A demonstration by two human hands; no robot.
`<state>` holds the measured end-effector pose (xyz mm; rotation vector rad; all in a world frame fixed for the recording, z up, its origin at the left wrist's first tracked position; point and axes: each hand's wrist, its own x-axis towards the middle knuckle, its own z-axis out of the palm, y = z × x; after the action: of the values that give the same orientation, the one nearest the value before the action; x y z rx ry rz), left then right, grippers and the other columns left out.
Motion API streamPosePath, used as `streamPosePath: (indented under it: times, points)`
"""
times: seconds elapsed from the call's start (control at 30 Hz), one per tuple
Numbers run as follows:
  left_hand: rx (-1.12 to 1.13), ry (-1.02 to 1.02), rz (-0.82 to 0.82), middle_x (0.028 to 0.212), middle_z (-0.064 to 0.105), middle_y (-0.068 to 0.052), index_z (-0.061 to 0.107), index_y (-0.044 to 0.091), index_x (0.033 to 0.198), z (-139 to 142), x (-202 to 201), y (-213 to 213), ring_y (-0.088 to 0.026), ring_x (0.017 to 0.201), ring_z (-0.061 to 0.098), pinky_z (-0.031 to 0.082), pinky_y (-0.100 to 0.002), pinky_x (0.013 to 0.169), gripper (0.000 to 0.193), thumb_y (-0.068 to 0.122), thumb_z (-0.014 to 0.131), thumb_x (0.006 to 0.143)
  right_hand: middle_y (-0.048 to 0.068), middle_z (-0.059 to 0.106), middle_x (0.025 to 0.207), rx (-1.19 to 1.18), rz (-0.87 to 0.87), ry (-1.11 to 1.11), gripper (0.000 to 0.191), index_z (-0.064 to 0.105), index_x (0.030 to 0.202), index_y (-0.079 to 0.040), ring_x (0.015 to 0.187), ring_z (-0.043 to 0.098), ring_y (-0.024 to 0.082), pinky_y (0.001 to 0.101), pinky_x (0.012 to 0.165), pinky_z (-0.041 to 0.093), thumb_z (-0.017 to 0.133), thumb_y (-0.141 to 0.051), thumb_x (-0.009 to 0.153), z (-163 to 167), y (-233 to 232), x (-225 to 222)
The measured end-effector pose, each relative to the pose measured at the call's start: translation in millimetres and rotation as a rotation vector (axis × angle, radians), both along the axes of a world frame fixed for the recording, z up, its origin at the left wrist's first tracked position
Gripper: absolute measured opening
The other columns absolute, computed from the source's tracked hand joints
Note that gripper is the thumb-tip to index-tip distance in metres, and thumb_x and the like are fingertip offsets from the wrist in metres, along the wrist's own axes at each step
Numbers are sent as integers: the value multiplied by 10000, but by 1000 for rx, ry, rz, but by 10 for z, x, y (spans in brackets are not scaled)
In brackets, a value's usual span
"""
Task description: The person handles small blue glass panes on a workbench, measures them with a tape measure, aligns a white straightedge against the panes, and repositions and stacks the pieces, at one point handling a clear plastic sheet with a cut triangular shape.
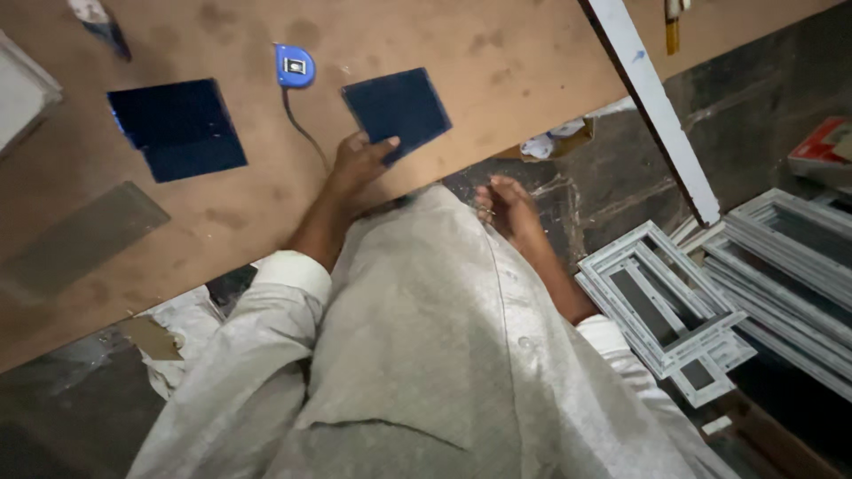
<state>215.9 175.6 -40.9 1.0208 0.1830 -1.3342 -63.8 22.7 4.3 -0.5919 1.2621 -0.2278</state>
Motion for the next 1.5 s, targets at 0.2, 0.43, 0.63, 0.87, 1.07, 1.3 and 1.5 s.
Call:
streamPosePath:
  times: [0.2, 0.43, 0.63, 0.87, 1.07, 1.3, 1.5]
  points:
    - [45, -67, 16, 1017, 728, -80, 683, -28, 1177, 55, 37, 38, -182, 868, 697, 572, -310, 721, 289, 86, 758, 922, 99, 688, 981, -5, 37, -48, 142, 586, 1106, -115, 795, 684, 197, 352, 639, 563, 665, -171, 1002, 14, -13, 168]
    - [-121, 54, -38, 1046, 724, -77, 658, -21, 1163, 220, -24, 148, -175, 901, 713, 602, -323, 750, 278, 76, 736, 914, 115, 696, 974, -9, 106, -59, 169, 576, 1104, -94, 791, 675, 198, 352, 623, 556, 672, -176, 991, 25, 68, 259]
    - [-96, -11, -33, 1111, 713, -51, 654, 36, 1227, 53, -76, 148, -170, 968, 697, 586, -313, 788, 324, 74, 718, 911, 75, 680, 990, -121, 178, 79, 206, 584, 1137, -90, 817, 670, 167, 312, 698, 552, 692, -193, 995, 379, 152, 274]
    - [-48, -26, -54, 1161, 722, -66, 652, 16, 1219, -9, -178, 134, -185, 1050, 698, 587, -336, 878, 304, 84, 715, 929, 59, 703, 994, -212, 198, 128, 205, 603, 1143, -119, 830, 661, 150, 302, 708, 517, 682, -220, 984, 629, 23, 183]
    - [59, -286, -75, 1098, 744, -53, 666, 9, 1177, 145, -244, 68, -146, 996, 703, 575, -292, 853, 290, 103, 730, 910, 70, 707, 1014, -166, 217, 159, 204, 613, 1147, -116, 862, 673, 169, 325, 714, 533, 668, -193, 966, 501, 10, 82]
    - [226, -451, -67, 850, 681, -41, 707, -30, 1068, 281, -359, 40, -110, 732, 594, 497, -281, 663, 240, 110, 774, 885, 53, 705, 1006, -145, 270, 184, 191, 615, 1144, -129, 857, 670, 157, 316, 734, 531, 660, -205, 975, 425, -54, 66]
    - [196, -456, 71, 901, 730, -22, 707, -7, 1100, 161, -455, 20, -76, 777, 652, 522, -248, 699, 243, 87, 743, 880, 39, 700, 971, -171, 329, 121, 162, 624, 1085, -115, 801, 659, 133, 314, 716, 514, 675, -232, 985, 411, -233, 52]
